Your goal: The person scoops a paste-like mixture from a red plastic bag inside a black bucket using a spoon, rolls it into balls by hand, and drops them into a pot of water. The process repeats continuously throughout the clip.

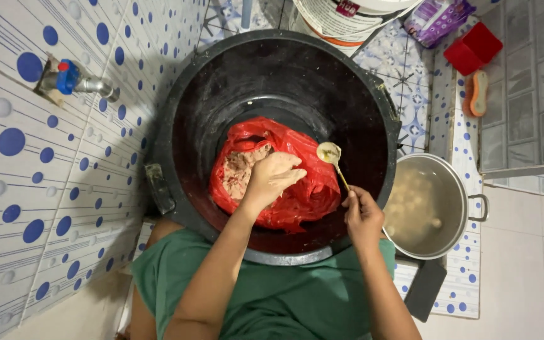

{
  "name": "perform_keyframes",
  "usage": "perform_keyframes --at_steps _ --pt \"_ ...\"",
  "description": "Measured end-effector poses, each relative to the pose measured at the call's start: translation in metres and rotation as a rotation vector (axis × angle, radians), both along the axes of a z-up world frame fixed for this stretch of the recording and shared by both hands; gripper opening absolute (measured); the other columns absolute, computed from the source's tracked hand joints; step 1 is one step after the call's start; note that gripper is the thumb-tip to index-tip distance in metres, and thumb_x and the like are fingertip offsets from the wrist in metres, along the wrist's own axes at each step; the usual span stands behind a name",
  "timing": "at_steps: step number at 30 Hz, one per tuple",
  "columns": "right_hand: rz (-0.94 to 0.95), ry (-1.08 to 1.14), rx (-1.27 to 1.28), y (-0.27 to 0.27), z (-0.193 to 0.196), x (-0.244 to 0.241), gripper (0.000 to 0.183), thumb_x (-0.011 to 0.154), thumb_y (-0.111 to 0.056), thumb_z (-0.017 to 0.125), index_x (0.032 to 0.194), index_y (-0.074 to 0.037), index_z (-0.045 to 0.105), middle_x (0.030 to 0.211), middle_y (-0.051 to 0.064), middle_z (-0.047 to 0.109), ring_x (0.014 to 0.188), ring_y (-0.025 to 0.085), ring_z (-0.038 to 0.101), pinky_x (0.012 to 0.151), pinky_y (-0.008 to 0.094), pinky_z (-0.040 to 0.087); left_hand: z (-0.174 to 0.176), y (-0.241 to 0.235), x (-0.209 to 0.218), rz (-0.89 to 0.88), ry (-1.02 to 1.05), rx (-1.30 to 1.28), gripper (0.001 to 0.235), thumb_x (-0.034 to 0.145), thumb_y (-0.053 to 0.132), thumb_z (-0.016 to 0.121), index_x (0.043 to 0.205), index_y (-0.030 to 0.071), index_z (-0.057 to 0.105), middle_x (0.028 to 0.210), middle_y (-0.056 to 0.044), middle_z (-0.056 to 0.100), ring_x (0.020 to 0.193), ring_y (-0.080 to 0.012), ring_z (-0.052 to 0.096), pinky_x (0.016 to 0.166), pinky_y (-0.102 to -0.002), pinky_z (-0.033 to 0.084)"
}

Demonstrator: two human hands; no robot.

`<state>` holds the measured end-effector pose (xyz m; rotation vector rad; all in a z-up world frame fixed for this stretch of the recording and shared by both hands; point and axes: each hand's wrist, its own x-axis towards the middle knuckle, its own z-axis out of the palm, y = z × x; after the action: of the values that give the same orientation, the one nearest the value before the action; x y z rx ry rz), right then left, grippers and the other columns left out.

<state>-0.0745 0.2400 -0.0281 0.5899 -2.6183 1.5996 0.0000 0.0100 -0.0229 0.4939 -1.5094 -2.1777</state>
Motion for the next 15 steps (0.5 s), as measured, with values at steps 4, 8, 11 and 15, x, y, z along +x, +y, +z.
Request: perform_keyframes --at_steps 4,8,11,15 --pt "0.058 0.262 0.199 -0.027 0.065 0.027 0.016 0.100 0.000 0.065 0.108 -0.005 0.078 0.073 0.008 0.074 0.060 0.023 0.070 0.060 0.034 0.057 -0.018 0.000 -0.009 -0.048 0.034 0.285 0.032 0.073 -0.007 0.086 0.100 -0.005 0.069 0.088 -0.021 0.075 0.077 -0.0223 0.077 0.071 -0.030 0.068" --pt "0.142 0.526 0.371 -0.047 0.094 0.046 0.012 0.099 -0.002 0.068 0.108 -0.004 0.076 0.073 0.008 0.072 0.060 0.022 0.070 0.059 0.029 0.057 -0.018 -0.002 -0.005 -0.016 -0.006 0.115 0.029 0.071 -0.008 0.086 0.091 -0.007 0.064 0.086 -0.019 0.074 0.076 -0.0208 0.073 0.066 -0.033 0.066" --pt "0.171 0.647 0.460 -0.041 0.084 0.050 0.013 0.098 -0.003 0.069 0.110 -0.006 0.074 0.074 0.004 0.069 0.062 0.019 0.069 0.063 0.028 0.059 -0.051 0.003 -0.014 0.016 0.030 0.023 0.030 0.065 -0.004 0.092 0.077 -0.007 0.065 0.068 -0.017 0.071 0.067 -0.0159 0.070 0.066 -0.031 0.064" --pt "0.199 0.650 0.452 -0.041 0.084 0.056 0.017 0.099 -0.006 0.068 0.114 -0.009 0.074 0.075 0.000 0.067 0.066 0.018 0.070 0.064 0.028 0.060 0.008 0.000 0.003 0.011 0.098 0.312 0.025 0.064 -0.008 0.086 0.065 -0.006 0.061 0.057 -0.012 0.062 0.057 -0.0129 0.060 0.064 -0.027 0.066"
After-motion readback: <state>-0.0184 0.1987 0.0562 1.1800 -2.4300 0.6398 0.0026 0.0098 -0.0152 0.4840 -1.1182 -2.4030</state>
